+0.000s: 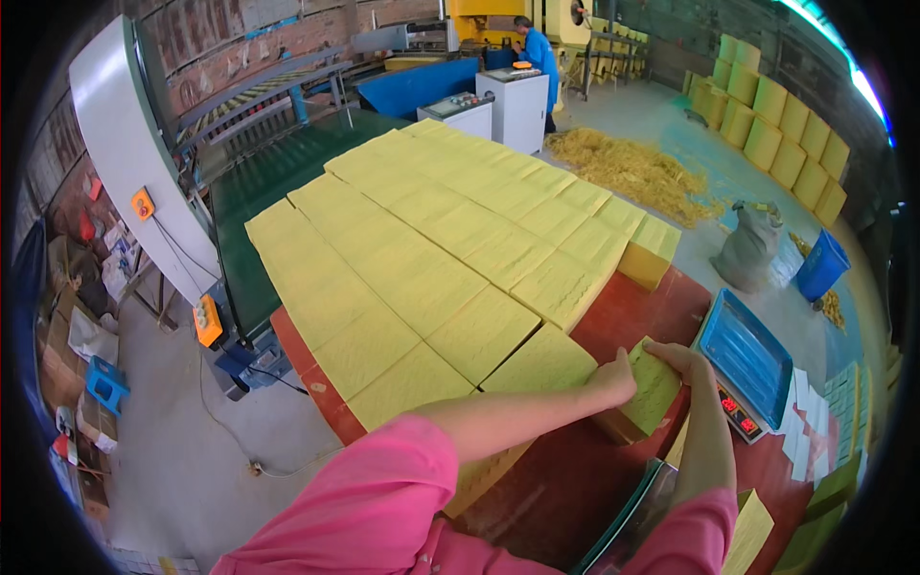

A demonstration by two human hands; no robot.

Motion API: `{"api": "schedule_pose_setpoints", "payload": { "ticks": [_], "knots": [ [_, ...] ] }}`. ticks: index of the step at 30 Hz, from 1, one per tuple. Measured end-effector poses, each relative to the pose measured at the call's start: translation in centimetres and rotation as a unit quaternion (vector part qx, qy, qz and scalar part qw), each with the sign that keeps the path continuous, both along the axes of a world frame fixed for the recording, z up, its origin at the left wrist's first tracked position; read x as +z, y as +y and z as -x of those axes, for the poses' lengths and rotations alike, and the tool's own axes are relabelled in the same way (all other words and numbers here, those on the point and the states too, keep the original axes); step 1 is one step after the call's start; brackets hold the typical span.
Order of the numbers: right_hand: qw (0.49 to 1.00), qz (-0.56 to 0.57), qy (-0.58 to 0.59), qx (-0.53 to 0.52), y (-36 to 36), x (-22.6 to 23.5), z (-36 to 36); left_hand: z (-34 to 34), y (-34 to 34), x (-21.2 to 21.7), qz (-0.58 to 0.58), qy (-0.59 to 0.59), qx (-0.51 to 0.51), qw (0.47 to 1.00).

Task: Weighing stacks of yellow paper on a digital scale to ensure consistent quantity.

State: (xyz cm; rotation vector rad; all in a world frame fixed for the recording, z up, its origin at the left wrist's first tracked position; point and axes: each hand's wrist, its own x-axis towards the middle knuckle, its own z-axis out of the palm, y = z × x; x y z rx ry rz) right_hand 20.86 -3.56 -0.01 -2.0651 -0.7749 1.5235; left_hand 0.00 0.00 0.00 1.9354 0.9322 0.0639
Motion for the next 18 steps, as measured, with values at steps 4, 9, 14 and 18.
{"api": "schedule_pose_setpoints", "payload": {
  "ticks": [4, 9, 14, 18],
  "knots": [
    [0.999, 0.001, -0.033, 0.041, -1.1, 0.5, 2.1, 1.3, -1.4, -0.8, 0.003, 0.000, -0.014, 1.000],
    [0.980, -0.092, -0.079, 0.155, -2.4, -1.2, 4.9, 4.6, -4.6, -0.5, -0.081, -0.061, 0.034, 0.994],
    [0.992, 0.026, 0.015, 0.123, -3.6, 2.0, 11.6, 11.2, -8.3, 1.5, -0.332, -0.204, 0.024, 0.920],
    [0.988, 0.020, -0.009, 0.151, -4.4, -0.5, 12.4, 22.0, -15.8, 5.5, -0.092, -0.327, -0.006, 0.940]
  ]
}}
